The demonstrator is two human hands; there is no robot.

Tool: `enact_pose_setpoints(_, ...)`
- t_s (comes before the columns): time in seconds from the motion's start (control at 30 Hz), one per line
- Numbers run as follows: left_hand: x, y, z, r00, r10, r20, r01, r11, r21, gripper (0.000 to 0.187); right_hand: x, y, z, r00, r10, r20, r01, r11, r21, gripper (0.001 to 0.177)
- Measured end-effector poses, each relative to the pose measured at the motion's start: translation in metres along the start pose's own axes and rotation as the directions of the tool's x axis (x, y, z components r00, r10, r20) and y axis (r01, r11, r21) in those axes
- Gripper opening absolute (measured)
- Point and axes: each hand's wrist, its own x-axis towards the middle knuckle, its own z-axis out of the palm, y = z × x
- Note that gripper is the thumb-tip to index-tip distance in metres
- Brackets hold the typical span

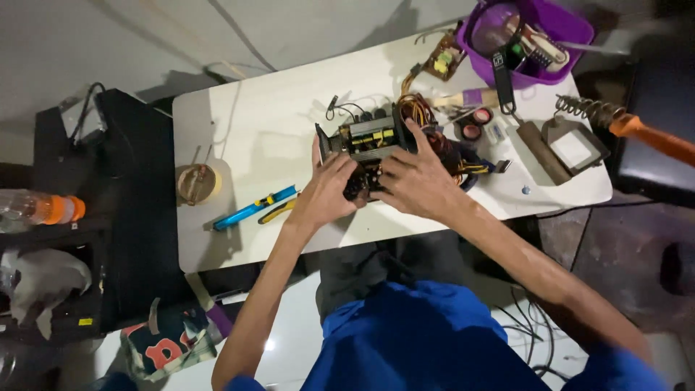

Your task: Soldering and desoldering electronic components on circuit boards using a soldering iron and hand tools.

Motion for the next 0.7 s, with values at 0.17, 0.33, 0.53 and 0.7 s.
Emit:
enact_pose_setpoints(0.17,0.000,0.006,-0.004,1.000,-0.010,-0.007,0.010,0.999,0.047,0.043,0.042,0.028,-0.016,0.989,0.094,0.115,-0.084,0.992,-0.089,0.040)
enact_pose_setpoints(0.33,-0.001,-0.009,0.011,1.000,-0.013,0.009,0.012,0.998,0.063,0.047,0.063,0.050,0.012,0.895,0.142,0.424,-0.162,0.987,0.011,0.065)
enact_pose_setpoints(0.53,-0.002,-0.003,0.007,1.000,0.000,-0.026,0.002,0.997,0.071,0.041,0.075,0.062,0.017,0.809,0.147,0.570,-0.218,0.974,0.057,0.068)
enact_pose_setpoints(0.7,-0.002,-0.008,0.011,1.000,0.004,-0.006,-0.003,0.999,0.039,0.041,0.079,0.067,0.024,0.870,0.068,0.488,-0.117,0.991,0.071,0.082)
